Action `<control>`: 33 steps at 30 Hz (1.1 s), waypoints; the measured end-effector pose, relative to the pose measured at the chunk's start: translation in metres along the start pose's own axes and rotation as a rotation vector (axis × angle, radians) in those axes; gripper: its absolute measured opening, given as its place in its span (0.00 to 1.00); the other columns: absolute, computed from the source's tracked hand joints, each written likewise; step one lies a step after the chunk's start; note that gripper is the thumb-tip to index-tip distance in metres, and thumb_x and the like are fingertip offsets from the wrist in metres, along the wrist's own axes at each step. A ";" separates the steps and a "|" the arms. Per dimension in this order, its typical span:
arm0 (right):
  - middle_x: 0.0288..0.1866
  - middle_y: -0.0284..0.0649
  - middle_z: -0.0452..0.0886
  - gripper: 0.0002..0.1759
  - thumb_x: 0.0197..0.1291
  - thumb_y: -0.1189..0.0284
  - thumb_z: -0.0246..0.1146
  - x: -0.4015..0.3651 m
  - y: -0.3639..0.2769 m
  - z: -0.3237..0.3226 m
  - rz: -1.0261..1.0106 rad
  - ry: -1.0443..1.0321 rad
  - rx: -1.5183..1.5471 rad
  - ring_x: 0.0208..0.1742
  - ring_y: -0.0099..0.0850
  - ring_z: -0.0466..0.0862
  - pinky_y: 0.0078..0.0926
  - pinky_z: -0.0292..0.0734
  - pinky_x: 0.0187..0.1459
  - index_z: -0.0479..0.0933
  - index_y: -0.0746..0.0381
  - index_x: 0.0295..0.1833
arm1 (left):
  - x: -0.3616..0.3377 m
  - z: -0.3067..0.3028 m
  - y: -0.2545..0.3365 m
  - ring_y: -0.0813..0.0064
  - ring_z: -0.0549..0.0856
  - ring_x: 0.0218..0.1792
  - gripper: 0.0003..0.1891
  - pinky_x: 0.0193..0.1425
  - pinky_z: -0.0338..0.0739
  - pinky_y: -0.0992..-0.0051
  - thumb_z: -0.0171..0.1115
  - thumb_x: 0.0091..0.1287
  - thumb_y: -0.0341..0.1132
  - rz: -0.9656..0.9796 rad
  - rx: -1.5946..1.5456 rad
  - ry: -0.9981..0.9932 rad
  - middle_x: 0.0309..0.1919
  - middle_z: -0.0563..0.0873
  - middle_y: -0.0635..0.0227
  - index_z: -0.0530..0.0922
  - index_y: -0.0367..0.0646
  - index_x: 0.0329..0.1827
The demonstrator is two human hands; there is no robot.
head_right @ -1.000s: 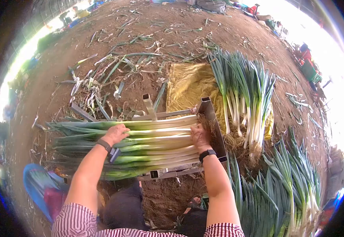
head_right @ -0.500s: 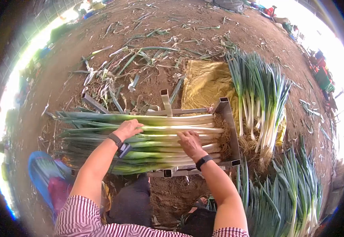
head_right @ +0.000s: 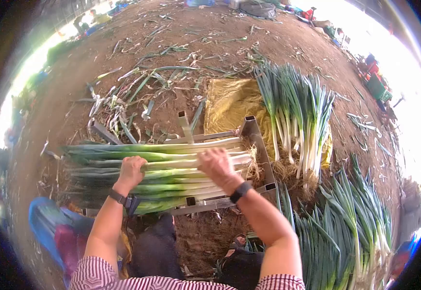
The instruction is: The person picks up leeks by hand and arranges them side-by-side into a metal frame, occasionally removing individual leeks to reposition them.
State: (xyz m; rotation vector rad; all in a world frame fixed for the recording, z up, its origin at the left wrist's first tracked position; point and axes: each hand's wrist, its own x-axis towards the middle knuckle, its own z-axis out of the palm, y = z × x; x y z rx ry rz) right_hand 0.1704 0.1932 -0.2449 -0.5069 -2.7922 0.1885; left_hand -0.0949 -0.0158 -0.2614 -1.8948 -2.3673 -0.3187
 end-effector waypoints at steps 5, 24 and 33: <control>0.45 0.38 0.84 0.17 0.56 0.62 0.70 -0.037 0.060 -0.076 -0.022 -0.057 0.075 0.49 0.35 0.83 0.39 0.76 0.54 0.78 0.55 0.49 | 0.000 -0.075 0.015 0.55 0.84 0.43 0.16 0.47 0.76 0.61 0.62 0.49 0.31 -0.139 -0.263 -0.403 0.37 0.88 0.59 0.83 0.39 0.43; 0.41 0.43 0.81 0.12 0.60 0.66 0.65 -0.090 0.059 -0.118 0.152 0.075 0.234 0.46 0.45 0.80 0.41 0.75 0.49 0.79 0.58 0.48 | 0.066 -0.169 0.042 0.69 0.85 0.33 0.21 0.39 0.77 0.68 0.70 0.47 0.39 0.060 -0.329 -0.673 0.32 0.89 0.61 0.87 0.44 0.47; 0.44 0.40 0.81 0.11 0.55 0.63 0.67 -0.054 0.064 0.037 0.334 -0.011 -0.005 0.54 0.42 0.79 0.42 0.73 0.53 0.80 0.51 0.44 | 0.023 -0.018 0.001 0.63 0.87 0.42 0.16 0.46 0.78 0.62 0.67 0.56 0.38 0.070 0.154 -0.182 0.39 0.88 0.64 0.84 0.54 0.49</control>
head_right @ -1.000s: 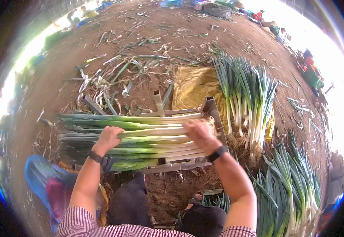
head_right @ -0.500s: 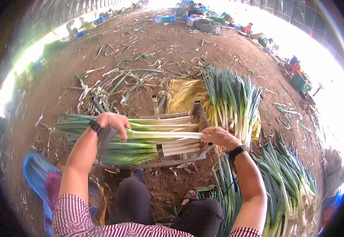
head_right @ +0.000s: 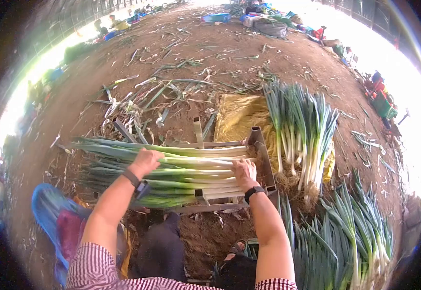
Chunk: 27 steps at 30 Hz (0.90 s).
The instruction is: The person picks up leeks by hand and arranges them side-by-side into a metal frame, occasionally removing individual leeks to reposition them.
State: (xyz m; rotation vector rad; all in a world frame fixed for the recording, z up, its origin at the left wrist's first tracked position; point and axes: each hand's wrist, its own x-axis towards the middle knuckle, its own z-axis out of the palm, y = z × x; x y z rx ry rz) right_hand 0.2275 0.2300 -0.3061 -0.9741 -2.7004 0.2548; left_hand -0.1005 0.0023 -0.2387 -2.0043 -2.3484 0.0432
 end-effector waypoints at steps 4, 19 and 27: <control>0.44 0.44 0.78 0.14 0.52 0.72 0.65 -0.004 0.017 0.047 0.068 0.092 0.035 0.50 0.45 0.79 0.43 0.73 0.55 0.80 0.54 0.46 | 0.009 0.069 0.017 0.67 0.85 0.41 0.13 0.45 0.72 0.62 0.67 0.56 0.36 -0.041 0.051 0.041 0.31 0.85 0.72 0.80 0.54 0.44; 0.46 0.41 0.78 0.06 0.56 0.72 0.61 -0.012 0.056 0.072 0.207 0.211 0.118 0.50 0.43 0.79 0.40 0.79 0.47 0.80 0.57 0.40 | 0.025 0.098 0.027 0.57 0.84 0.40 0.11 0.46 0.80 0.62 0.60 0.52 0.21 0.093 -0.396 0.096 0.36 0.82 0.61 0.83 0.41 0.38; 0.49 0.46 0.77 0.09 0.57 0.71 0.60 0.009 0.038 0.062 0.172 0.129 -0.059 0.58 0.45 0.74 0.44 0.71 0.57 0.79 0.59 0.43 | 0.028 0.068 0.030 0.59 0.74 0.60 0.14 0.64 0.70 0.59 0.66 0.50 0.26 0.072 -0.291 0.029 0.52 0.78 0.65 0.88 0.51 0.40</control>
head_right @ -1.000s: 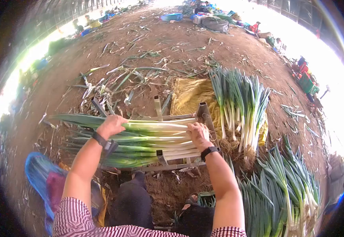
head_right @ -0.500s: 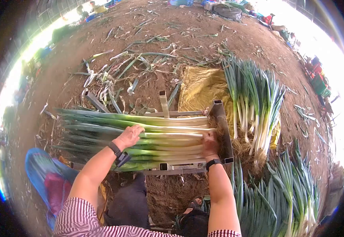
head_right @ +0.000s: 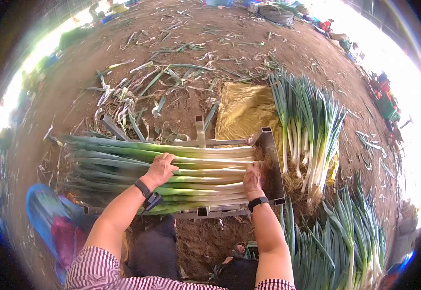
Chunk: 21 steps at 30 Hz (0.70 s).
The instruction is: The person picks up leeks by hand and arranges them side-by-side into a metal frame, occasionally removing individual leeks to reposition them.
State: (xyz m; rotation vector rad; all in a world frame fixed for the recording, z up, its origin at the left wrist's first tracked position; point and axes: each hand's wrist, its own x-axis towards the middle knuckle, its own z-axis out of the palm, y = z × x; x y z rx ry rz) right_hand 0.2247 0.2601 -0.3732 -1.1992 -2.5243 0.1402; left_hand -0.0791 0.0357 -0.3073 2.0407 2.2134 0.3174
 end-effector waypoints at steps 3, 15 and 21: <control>0.49 0.45 0.77 0.12 0.56 0.70 0.61 0.012 -0.010 -0.001 -0.090 0.143 0.078 0.58 0.45 0.72 0.45 0.68 0.59 0.79 0.58 0.47 | 0.000 0.003 -0.006 0.54 0.67 0.67 0.15 0.73 0.57 0.50 0.71 0.50 0.34 -0.006 0.125 -0.047 0.62 0.74 0.64 0.89 0.61 0.42; 0.48 0.42 0.79 0.08 0.57 0.67 0.64 0.013 0.017 0.012 -0.010 0.000 0.258 0.53 0.46 0.75 0.45 0.72 0.55 0.83 0.52 0.43 | -0.005 -0.010 -0.010 0.60 0.82 0.51 0.14 0.56 0.78 0.67 0.70 0.53 0.36 0.088 -0.040 -0.047 0.50 0.82 0.62 0.86 0.53 0.44; 0.46 0.44 0.79 0.08 0.61 0.64 0.61 0.016 0.020 0.022 0.037 -0.064 0.202 0.52 0.47 0.75 0.47 0.72 0.54 0.83 0.53 0.39 | -0.019 -0.009 0.000 0.62 0.83 0.48 0.13 0.55 0.79 0.67 0.69 0.56 0.36 0.047 -0.037 -0.060 0.51 0.83 0.65 0.86 0.54 0.45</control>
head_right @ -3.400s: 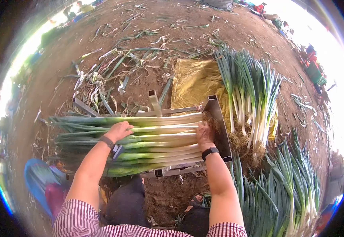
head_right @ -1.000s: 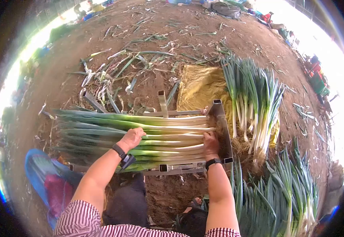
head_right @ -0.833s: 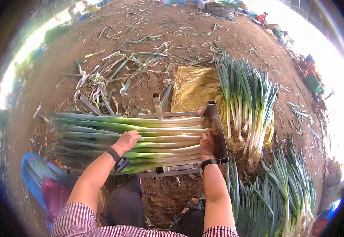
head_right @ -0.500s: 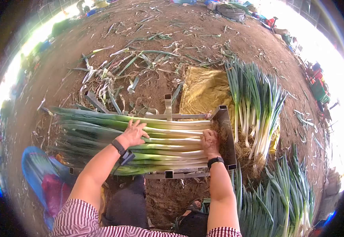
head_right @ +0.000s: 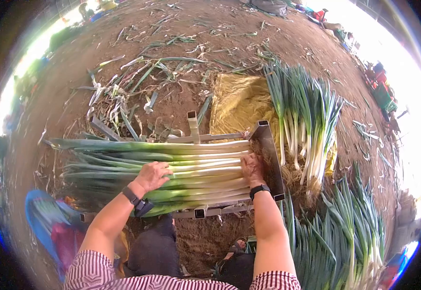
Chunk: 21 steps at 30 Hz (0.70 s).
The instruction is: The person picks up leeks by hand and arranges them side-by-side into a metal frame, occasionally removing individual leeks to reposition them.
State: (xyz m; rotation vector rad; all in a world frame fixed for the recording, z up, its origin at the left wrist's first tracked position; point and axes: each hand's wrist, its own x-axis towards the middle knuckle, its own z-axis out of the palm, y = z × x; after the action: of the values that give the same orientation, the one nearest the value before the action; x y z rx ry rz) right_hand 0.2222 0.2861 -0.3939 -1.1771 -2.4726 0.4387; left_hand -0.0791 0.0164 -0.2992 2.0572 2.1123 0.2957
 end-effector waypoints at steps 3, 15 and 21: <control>0.45 0.44 0.78 0.08 0.63 0.65 0.58 0.009 0.029 0.036 -0.088 0.000 -0.250 0.52 0.47 0.75 0.47 0.69 0.54 0.79 0.55 0.42 | 0.004 0.024 -0.018 0.62 0.83 0.46 0.12 0.54 0.78 0.68 0.67 0.58 0.36 0.024 0.009 0.104 0.52 0.84 0.65 0.86 0.54 0.46; 0.45 0.54 0.80 0.15 0.61 0.63 0.55 0.017 -0.008 0.023 0.507 -0.049 0.097 0.50 0.47 0.80 0.46 0.74 0.50 0.77 0.63 0.46 | -0.001 0.027 -0.008 0.61 0.84 0.44 0.09 0.50 0.80 0.65 0.68 0.56 0.36 0.001 0.001 0.099 0.46 0.85 0.66 0.88 0.56 0.40; 0.77 0.53 0.54 0.35 0.61 0.57 0.59 -0.010 -0.022 0.024 0.290 0.102 -0.052 0.74 0.52 0.59 0.50 0.56 0.72 0.64 0.64 0.71 | 0.005 0.020 -0.008 0.59 0.82 0.46 0.12 0.52 0.79 0.63 0.70 0.52 0.33 -0.039 -0.037 -0.006 0.49 0.85 0.64 0.88 0.53 0.41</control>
State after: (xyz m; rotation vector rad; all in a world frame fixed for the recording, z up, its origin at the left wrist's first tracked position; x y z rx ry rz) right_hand 0.2026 0.2622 -0.4074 -1.5486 -2.2466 0.3818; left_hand -0.0819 0.0211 -0.3205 1.9913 2.1251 0.3195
